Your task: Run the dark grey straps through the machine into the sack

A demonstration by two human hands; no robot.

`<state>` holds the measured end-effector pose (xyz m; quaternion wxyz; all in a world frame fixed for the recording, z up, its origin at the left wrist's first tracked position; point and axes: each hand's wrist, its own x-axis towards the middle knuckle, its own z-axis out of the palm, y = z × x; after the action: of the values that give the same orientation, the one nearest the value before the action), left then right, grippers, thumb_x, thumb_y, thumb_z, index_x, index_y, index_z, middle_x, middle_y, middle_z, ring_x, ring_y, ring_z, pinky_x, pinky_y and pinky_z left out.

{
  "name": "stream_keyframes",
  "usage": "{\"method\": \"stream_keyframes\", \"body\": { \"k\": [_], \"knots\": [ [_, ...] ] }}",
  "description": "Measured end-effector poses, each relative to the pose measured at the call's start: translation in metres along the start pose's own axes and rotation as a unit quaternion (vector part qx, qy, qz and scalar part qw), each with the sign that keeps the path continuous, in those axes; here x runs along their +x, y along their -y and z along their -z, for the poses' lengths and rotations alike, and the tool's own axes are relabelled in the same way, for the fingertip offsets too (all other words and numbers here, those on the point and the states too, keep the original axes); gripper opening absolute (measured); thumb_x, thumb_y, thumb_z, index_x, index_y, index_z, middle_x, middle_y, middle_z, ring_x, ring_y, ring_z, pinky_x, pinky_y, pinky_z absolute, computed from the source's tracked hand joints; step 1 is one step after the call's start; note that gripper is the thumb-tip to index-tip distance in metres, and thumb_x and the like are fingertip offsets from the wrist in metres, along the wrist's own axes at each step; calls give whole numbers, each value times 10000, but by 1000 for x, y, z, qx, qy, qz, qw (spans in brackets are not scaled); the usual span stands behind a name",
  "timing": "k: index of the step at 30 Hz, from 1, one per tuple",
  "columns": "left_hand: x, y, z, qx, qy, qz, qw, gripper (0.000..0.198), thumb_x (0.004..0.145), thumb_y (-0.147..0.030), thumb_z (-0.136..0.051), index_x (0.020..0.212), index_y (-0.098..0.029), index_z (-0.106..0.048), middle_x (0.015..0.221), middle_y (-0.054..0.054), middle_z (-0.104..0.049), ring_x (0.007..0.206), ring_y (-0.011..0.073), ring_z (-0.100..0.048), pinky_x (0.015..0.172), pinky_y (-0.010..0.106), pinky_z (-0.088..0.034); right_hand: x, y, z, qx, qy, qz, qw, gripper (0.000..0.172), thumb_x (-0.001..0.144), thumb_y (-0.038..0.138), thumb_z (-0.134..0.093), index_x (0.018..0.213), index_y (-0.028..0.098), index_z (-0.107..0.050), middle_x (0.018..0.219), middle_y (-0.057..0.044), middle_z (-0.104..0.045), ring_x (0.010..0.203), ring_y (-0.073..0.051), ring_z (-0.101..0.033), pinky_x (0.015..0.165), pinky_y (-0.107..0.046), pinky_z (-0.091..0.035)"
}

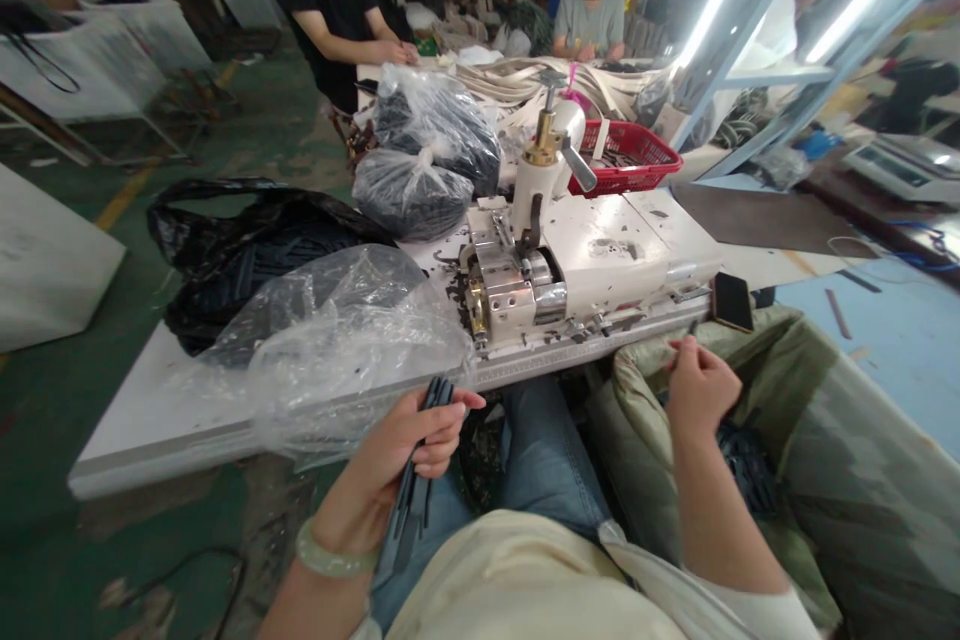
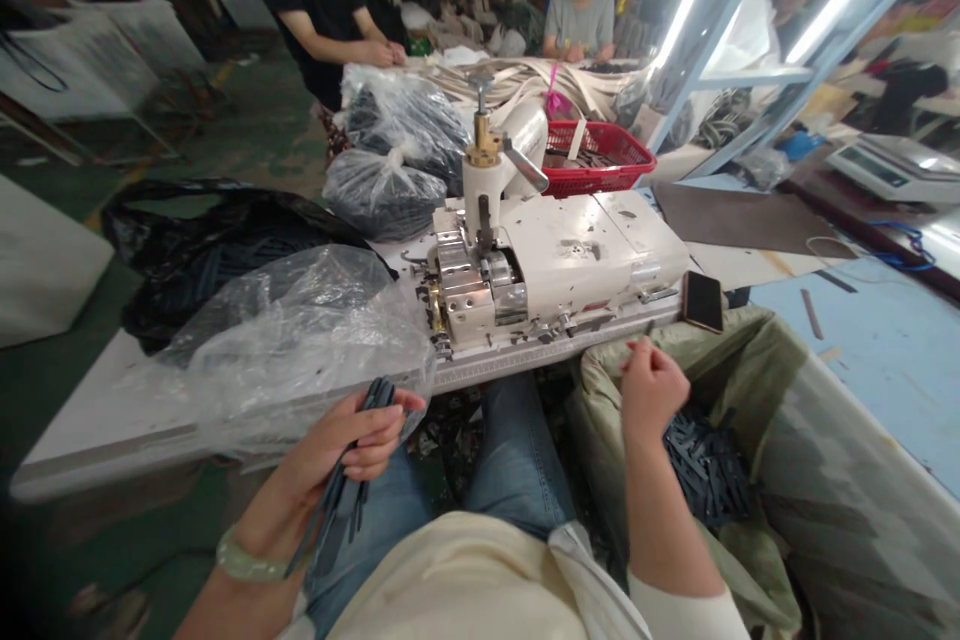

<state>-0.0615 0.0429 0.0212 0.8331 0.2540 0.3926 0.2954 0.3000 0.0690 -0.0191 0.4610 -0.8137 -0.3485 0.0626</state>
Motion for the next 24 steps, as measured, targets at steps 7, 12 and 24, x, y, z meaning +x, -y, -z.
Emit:
{"method": "stream_keyframes", "body": {
  "k": [7, 12, 24],
  "knots": [
    [13, 6, -20, 22, 71, 22, 997, 240, 793, -261, -688, 984, -120, -651, 498, -101, -324, 369, 9, -207, 344, 128, -196, -17, -10, 43, -70, 159, 70, 982, 510, 809, 508, -564, 1030, 71, -706, 896, -188, -707, 801, -297, -642, 713, -396, -476],
    [6, 11, -36, 51, 83, 54, 994, 233, 787, -252, -691, 978, -128, -641, 503, -100, -331, 375, 15, -222, 350, 136, -196, -93, 82, -16, 261, 549, 37, 793, 386, 811, 511, -628, 884, 145, -724, 709, -51, -684, 533, -117, -557, 483, -218, -414],
    [-14, 22, -19, 13, 75, 53, 996, 159, 806, -234, -667, 913, -128, -613, 527, -91, -351, 383, 11, -231, 352, 122, -220, -112, 110, -39, 287, 497, 88, 814, 301, 787, 422, -682, 687, 142, -636, 490, 42, -482, 428, -63, -379, 407, -196, -275]
  ]
}}
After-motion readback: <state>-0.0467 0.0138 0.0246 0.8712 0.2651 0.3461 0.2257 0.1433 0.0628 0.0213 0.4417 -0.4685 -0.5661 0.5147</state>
